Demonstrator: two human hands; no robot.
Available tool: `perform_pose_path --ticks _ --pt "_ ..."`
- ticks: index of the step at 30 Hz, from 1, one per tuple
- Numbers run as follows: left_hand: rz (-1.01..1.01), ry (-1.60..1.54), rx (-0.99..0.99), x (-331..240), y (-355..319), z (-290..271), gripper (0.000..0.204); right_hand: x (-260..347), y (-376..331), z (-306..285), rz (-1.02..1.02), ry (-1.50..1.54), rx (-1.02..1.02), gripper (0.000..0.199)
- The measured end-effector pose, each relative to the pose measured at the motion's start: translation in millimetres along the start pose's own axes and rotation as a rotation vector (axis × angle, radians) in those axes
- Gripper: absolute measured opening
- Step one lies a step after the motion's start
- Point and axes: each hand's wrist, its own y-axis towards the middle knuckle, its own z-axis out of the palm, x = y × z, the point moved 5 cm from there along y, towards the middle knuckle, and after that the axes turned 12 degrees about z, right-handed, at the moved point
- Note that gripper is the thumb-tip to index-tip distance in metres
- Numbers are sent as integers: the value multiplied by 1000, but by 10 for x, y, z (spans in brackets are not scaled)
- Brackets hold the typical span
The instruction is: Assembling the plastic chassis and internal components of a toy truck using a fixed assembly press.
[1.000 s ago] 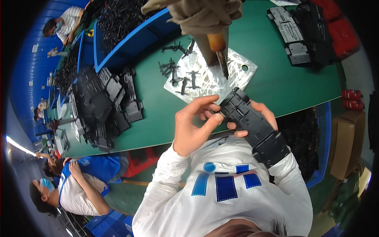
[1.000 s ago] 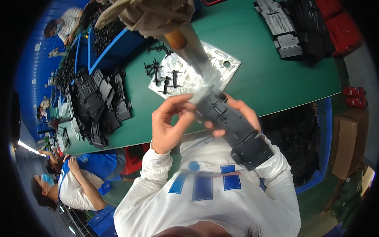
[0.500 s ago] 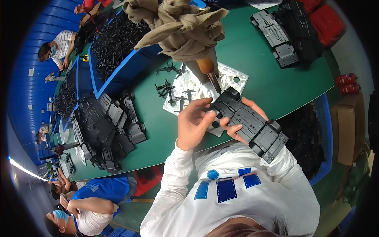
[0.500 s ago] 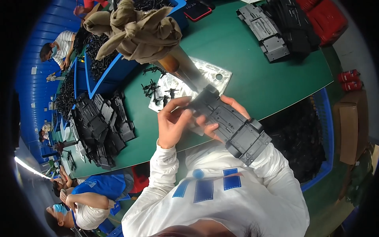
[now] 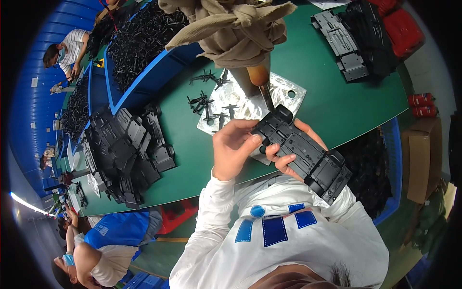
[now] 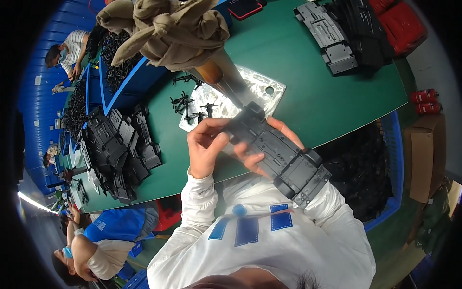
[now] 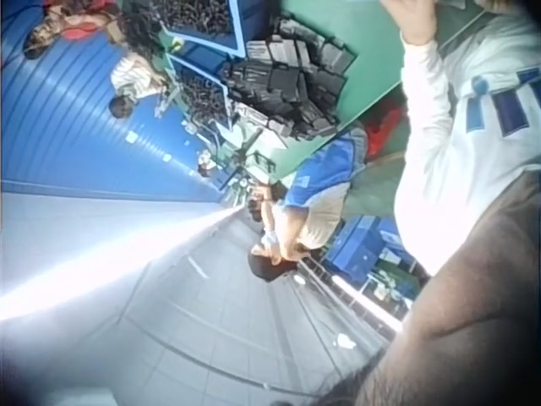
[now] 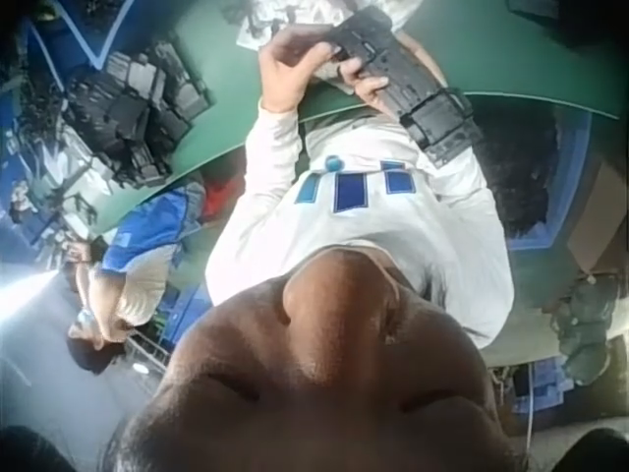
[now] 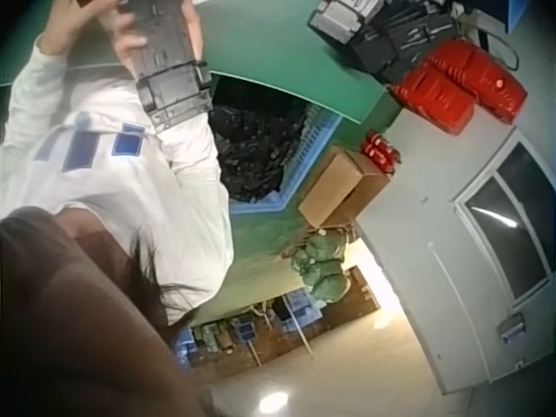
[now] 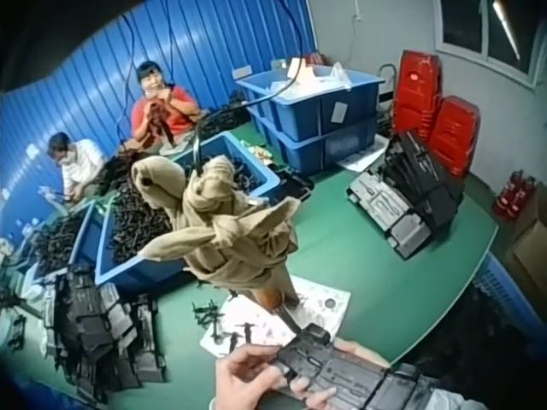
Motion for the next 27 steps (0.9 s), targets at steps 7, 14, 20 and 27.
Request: perform_pose_path --ticks 7,14,20,27 --pt "18 -66 -11 -13 -2 4 30 -30 -2 50 -9 1 -16 50" --pt "49 -86 -22 -25 19 29 30 -32 -12 85 -16 19 -24 48" --pt "64 -114 -21 -25 19 25 29 -49 -12 105 -15 16 -15 47" --pt "67 -106 -23 -33 15 21 29 -51 -10 97 -7 33 -28 47"
